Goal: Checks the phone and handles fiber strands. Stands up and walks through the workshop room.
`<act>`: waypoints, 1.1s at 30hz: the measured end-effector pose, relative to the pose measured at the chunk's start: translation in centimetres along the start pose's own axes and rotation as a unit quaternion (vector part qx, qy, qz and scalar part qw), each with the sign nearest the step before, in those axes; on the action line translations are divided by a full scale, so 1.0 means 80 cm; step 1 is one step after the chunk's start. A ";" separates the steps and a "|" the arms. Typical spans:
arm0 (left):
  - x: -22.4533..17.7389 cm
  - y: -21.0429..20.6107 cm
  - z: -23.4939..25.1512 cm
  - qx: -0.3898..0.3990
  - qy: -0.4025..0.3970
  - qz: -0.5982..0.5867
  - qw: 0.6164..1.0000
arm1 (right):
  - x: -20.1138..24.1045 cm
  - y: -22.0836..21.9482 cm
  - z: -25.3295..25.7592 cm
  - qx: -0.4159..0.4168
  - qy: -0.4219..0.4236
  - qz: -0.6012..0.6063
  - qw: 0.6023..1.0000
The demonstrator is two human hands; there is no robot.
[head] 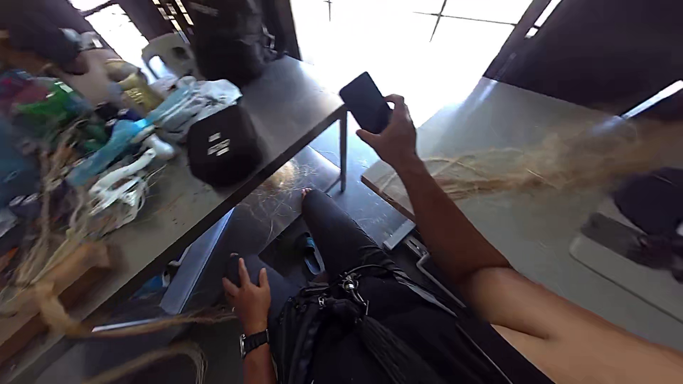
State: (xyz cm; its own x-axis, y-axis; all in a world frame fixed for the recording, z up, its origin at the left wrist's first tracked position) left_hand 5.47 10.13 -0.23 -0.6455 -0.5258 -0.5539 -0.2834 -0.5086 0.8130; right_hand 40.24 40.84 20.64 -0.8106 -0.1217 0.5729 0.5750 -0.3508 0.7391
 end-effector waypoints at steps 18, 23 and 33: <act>0.022 0.024 -0.022 -0.022 0.014 -0.029 0.999 | -0.081 0.059 0.002 -0.037 -0.059 -0.026 0.997; 0.019 0.024 -0.022 -0.027 0.014 -0.035 0.999 | -0.114 0.086 0.002 -0.068 -0.093 -0.082 0.990; 0.019 0.021 -0.020 -0.033 0.016 -0.028 0.999 | -0.127 0.097 0.002 -0.125 -0.118 -0.134 0.976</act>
State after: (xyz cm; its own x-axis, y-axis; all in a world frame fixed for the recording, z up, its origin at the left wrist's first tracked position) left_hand 5.14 7.38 0.00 -0.6066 -0.5168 -0.6041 -0.2707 -0.5802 0.7681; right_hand 52.96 39.53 20.61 -0.8625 0.2124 0.4594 0.2774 -0.5607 0.7802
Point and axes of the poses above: each hand's wrist, its own z-axis towards the middle knuckle, its own y-axis out of the back of the hand, x = y × z, the point moved 2 cm from there along z, towards the middle knuckle, and after that the axes turned 15 degrees about -z, right-handed, at the moved point
